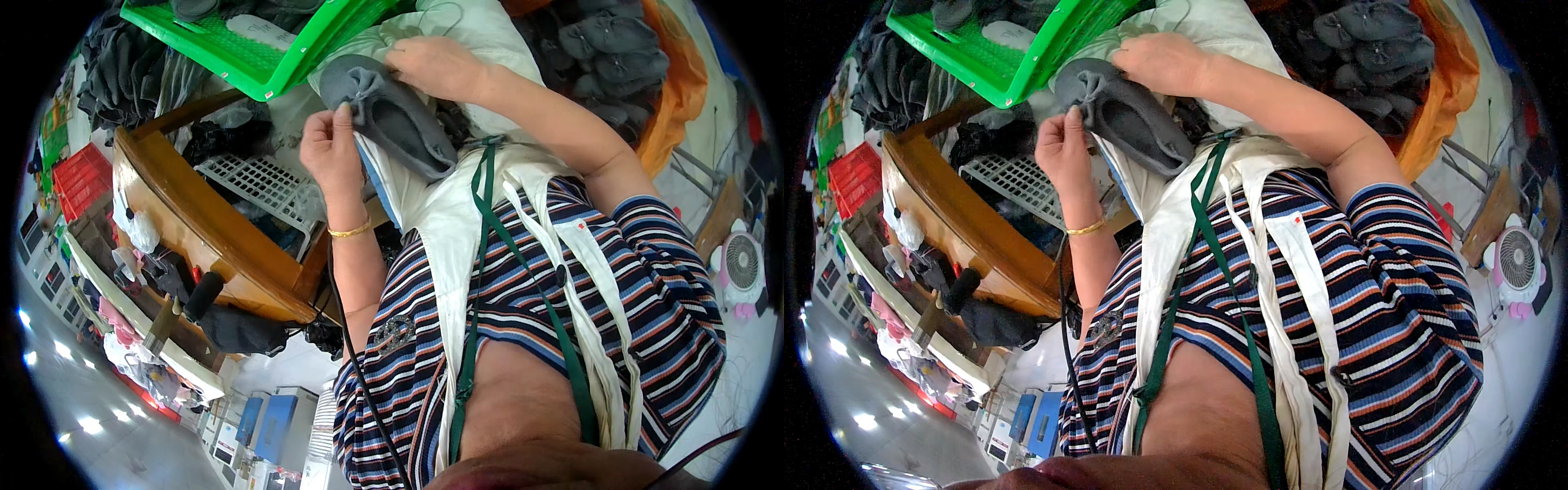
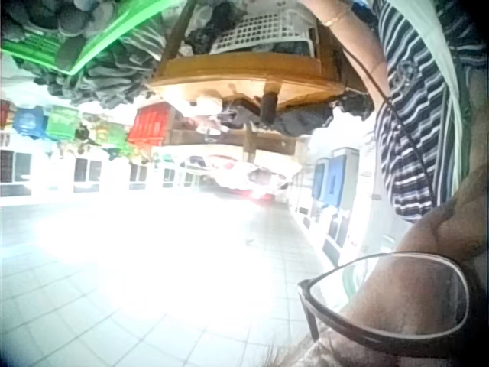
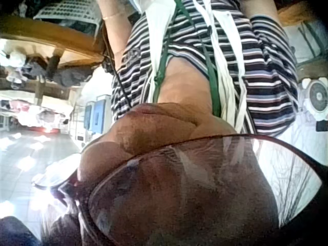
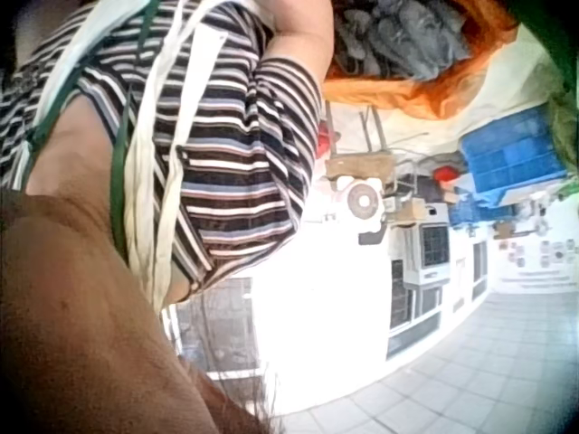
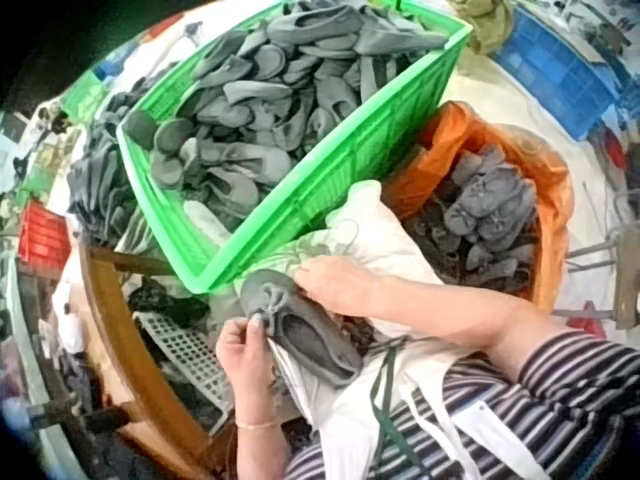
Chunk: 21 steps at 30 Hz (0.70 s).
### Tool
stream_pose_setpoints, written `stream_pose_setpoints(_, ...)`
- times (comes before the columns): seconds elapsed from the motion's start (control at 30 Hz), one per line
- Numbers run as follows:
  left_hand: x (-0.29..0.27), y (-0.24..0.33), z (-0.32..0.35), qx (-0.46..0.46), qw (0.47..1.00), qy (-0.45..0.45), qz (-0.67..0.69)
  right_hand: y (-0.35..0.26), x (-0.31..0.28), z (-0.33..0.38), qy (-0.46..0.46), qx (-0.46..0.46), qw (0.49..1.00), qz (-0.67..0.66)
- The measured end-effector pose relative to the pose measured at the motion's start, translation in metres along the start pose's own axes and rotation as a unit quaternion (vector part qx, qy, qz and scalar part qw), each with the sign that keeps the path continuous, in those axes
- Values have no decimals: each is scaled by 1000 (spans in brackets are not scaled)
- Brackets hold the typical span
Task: The person sits and sews gray socks by hand using a needle and thread. They pull the thread through the fabric repeatedly to stitch the socks, then place the finished items into a green basket.
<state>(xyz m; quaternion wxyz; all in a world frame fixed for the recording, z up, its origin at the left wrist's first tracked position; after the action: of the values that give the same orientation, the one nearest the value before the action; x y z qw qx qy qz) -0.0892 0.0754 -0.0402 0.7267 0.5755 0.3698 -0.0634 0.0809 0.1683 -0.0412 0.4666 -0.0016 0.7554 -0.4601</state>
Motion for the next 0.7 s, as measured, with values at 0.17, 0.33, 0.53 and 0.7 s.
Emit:
stream_pose_setpoints(0.17, -8, 65, 2, 274, 894, 187, -302, 0, 0, 4, -11, 3, 1000, -2)
stream_pose_setpoints(0.33, 21, 94, 43, 396, 875, 45, -275, 8, 0, 9, -17, 40, 994, -99)
stream_pose_setpoints(0.53, 30, 76, 20, 296, 879, 24, -373, -1, 15, 0, -83, 24, 995, -52)
stream_pose_setpoints(0.7, 29, 53, 12, 238, 923, 34, -300, -3, -1, -5, -27, -45, 996, 71)
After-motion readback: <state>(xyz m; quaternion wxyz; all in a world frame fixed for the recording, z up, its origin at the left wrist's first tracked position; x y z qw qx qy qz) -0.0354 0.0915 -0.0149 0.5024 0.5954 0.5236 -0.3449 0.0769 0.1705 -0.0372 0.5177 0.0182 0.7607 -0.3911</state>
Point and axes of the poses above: each hand's wrist, its own z-axis away from the middle knuckle, its own x-axis out of the palm, y = z × x, the point moved 10 cm from there along -z, towards the middle knuckle, and after that the axes turned 12 degrees about -z, right-handed, at the moved point
